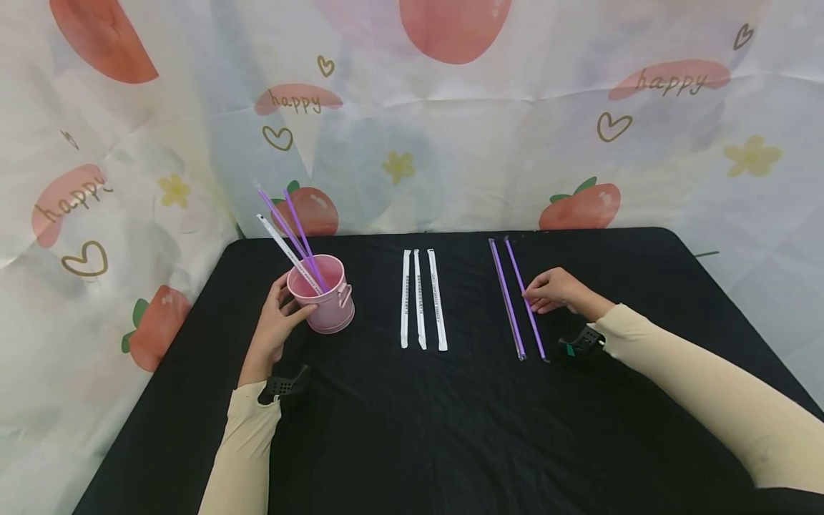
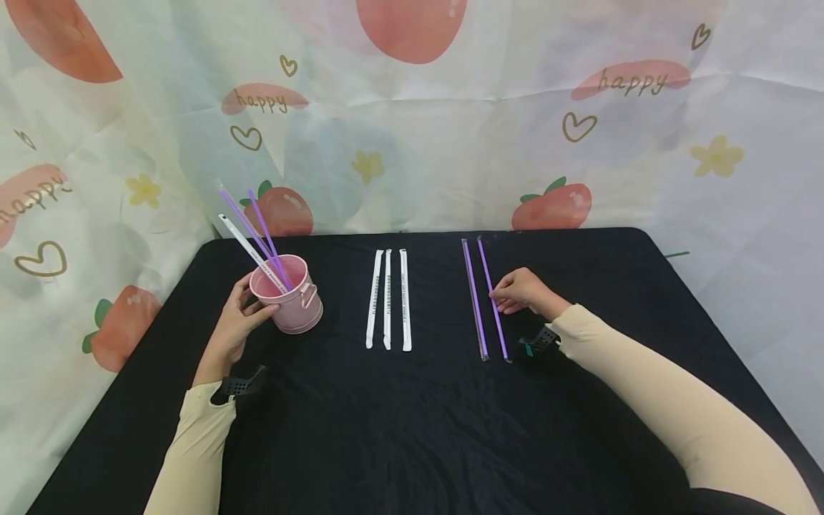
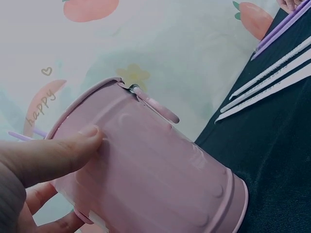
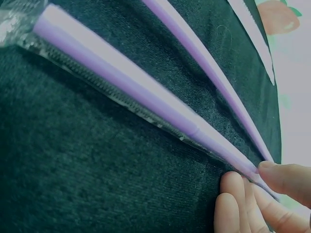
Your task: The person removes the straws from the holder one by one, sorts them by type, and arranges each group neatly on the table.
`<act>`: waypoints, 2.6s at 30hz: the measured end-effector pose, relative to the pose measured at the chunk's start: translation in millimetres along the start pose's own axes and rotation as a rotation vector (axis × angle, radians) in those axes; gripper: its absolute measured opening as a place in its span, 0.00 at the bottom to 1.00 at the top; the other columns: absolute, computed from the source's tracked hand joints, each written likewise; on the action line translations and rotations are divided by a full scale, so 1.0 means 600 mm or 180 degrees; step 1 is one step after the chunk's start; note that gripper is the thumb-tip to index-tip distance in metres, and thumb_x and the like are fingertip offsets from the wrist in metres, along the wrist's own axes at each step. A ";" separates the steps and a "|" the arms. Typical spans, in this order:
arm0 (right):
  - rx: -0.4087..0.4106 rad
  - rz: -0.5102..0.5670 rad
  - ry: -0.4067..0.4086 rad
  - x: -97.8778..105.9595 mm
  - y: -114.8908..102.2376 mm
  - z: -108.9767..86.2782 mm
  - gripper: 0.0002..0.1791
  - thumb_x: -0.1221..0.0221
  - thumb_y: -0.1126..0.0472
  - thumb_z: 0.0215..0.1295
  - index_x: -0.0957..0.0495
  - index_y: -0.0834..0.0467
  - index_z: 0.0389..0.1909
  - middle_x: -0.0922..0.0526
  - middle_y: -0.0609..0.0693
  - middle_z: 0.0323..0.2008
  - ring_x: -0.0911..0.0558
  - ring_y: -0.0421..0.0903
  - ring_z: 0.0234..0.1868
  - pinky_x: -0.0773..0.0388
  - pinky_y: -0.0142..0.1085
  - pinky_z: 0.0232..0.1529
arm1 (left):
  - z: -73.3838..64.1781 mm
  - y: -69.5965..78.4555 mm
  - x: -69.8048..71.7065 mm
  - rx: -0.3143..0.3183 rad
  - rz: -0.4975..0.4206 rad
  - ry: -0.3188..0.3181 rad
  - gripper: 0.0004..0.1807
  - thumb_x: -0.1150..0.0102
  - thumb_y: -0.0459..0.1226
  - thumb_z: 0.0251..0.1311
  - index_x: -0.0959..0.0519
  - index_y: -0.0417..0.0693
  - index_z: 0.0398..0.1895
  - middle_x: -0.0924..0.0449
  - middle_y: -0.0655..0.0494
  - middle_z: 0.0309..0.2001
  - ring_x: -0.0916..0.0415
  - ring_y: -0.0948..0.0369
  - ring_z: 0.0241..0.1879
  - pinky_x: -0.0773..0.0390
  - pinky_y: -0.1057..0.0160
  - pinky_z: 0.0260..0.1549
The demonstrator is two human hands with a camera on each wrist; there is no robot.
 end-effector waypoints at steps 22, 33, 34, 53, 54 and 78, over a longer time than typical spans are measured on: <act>0.0211 -0.0161 0.0226 0.019 -0.064 -0.002 0.19 0.46 0.63 0.67 0.28 0.77 0.50 0.14 0.55 0.30 0.16 0.40 0.28 0.16 0.43 0.39 | 0.005 -0.005 0.002 -0.0322 -0.0072 0.0275 0.44 0.37 0.24 0.51 0.46 0.45 0.71 0.45 0.44 0.70 0.43 0.46 0.69 0.38 0.44 0.65; 0.0500 0.0016 0.0174 -0.015 -0.147 0.019 0.18 0.45 0.60 0.67 0.26 0.72 0.47 0.16 0.44 0.26 0.15 0.39 0.28 0.16 0.37 0.38 | 0.005 -0.004 0.009 -0.0089 -0.0330 0.0257 0.40 0.40 0.25 0.56 0.45 0.45 0.71 0.45 0.47 0.71 0.41 0.48 0.68 0.31 0.57 0.62; 0.0513 0.0013 0.0177 -0.019 -0.155 0.021 0.17 0.45 0.60 0.67 0.25 0.71 0.47 0.16 0.44 0.26 0.16 0.38 0.27 0.16 0.36 0.37 | 0.005 -0.004 0.009 -0.0075 -0.0365 0.0239 0.39 0.41 0.26 0.56 0.45 0.46 0.71 0.45 0.47 0.71 0.41 0.47 0.68 0.30 0.59 0.61; 0.1099 0.0520 0.0101 -0.170 -0.338 0.087 0.12 0.41 0.62 0.63 0.22 0.66 0.42 0.17 0.52 0.30 0.17 0.40 0.26 0.16 0.37 0.36 | 0.014 -0.021 0.001 -0.0540 -0.0245 0.0197 0.45 0.40 0.25 0.55 0.51 0.48 0.73 0.47 0.45 0.71 0.47 0.50 0.71 0.45 0.46 0.69; 0.1146 0.0559 0.0092 -0.179 -0.346 0.089 0.11 0.41 0.62 0.63 0.22 0.66 0.42 0.16 0.52 0.30 0.17 0.40 0.26 0.16 0.37 0.36 | 0.014 -0.021 0.000 -0.0607 -0.0219 0.0217 0.45 0.39 0.25 0.54 0.50 0.48 0.73 0.46 0.45 0.71 0.47 0.50 0.71 0.45 0.46 0.69; 0.1825 0.0591 -0.0045 -0.367 -0.451 0.136 0.15 0.37 0.65 0.58 0.22 0.68 0.45 0.17 0.63 0.42 0.17 0.51 0.42 0.17 0.38 0.43 | 0.003 -0.002 -0.005 -0.0492 -0.0073 0.0272 0.44 0.37 0.27 0.53 0.49 0.43 0.72 0.45 0.41 0.70 0.45 0.47 0.70 0.41 0.48 0.68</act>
Point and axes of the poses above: each hand's wrist, its own z-axis towards the middle knuckle, its own x-axis out of the back of the hand, y = z × x, the point moved 2 cm from there along z, towards the middle knuckle
